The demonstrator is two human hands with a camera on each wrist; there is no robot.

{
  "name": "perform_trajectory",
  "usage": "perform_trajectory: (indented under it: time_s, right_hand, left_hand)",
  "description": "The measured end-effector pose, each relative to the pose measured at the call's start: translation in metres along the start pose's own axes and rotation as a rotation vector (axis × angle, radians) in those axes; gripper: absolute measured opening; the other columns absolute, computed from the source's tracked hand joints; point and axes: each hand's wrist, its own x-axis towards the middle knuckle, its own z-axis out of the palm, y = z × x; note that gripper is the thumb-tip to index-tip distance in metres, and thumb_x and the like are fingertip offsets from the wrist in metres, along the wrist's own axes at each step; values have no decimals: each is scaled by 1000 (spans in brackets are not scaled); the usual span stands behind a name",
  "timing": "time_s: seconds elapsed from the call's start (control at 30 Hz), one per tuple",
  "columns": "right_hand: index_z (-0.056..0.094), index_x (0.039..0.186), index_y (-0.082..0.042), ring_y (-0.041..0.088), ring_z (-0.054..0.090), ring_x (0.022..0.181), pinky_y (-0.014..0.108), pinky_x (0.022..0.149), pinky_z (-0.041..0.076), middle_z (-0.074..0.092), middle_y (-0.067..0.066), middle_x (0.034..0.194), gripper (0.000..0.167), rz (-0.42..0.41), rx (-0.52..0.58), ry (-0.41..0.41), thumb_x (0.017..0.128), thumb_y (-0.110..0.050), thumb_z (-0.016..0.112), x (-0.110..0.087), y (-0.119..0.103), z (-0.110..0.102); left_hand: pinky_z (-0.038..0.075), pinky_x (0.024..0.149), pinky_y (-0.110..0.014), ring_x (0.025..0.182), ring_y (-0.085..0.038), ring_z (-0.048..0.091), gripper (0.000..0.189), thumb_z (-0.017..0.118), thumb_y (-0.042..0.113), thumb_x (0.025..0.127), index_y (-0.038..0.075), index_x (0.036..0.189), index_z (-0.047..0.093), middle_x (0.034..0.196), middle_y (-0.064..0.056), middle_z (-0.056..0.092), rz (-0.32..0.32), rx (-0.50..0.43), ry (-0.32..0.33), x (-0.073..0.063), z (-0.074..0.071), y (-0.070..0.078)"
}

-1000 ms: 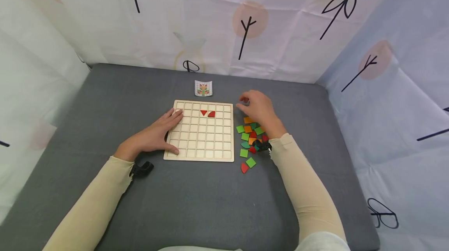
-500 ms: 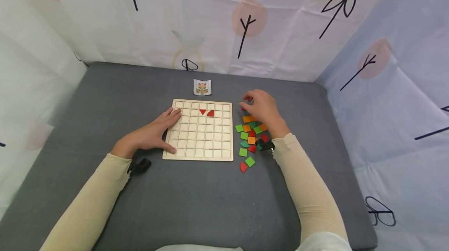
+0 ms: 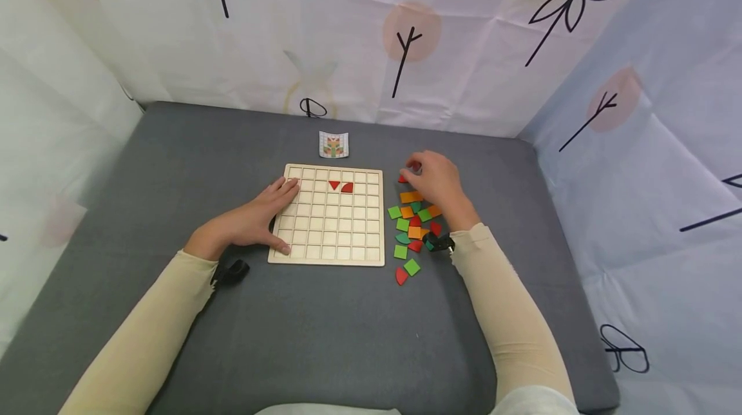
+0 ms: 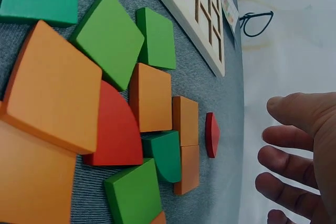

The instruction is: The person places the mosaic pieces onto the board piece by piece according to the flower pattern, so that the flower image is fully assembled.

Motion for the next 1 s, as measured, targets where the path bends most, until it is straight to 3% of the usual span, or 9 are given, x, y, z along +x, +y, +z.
perform_trajectory:
  time_s: [0.4, 0.53, 0.8, 1.0]
  right_hand:
    - [78, 121, -9, 29, 63, 94, 50, 81, 53, 72, 10, 109, 28, 29, 18, -8, 106, -32, 73, -1, 2, 6]
    - [76, 122, -8, 31, 65, 94, 50, 81, 55, 72, 12, 108, 32, 60, 23, -32, 106, -35, 74, -1, 4, 10]
    - [76, 113, -3, 30, 64, 80, 45, 71, 54, 72, 13, 96, 42, 170, 8, -33, 102, -43, 78, 2, 1, 23]
    - [75, 114, 0, 32, 64, 81, 45, 73, 55, 71, 14, 94, 36, 191, 14, -22, 102, -34, 79, 7, -6, 31]
  left_hand:
    - [18, 129, -58, 165, -44, -3, 140, 101, 53, 73, -5, 170, 19, 180, -24, 1, -39, 130, -16, 0, -8, 18]
    - [17, 129, -60, 164, -45, -4, 140, 101, 51, 73, -5, 171, 18, 179, -24, 0, -50, 109, -28, -1, -9, 18]
    - [15, 129, -60, 165, -43, -6, 140, 100, 52, 75, -1, 173, 15, 180, -20, -3, -65, 77, -39, -2, -8, 17]
    - [14, 129, -60, 165, -42, -7, 140, 100, 53, 74, 0, 173, 15, 181, -19, -3, -56, 66, -29, -2, -7, 13]
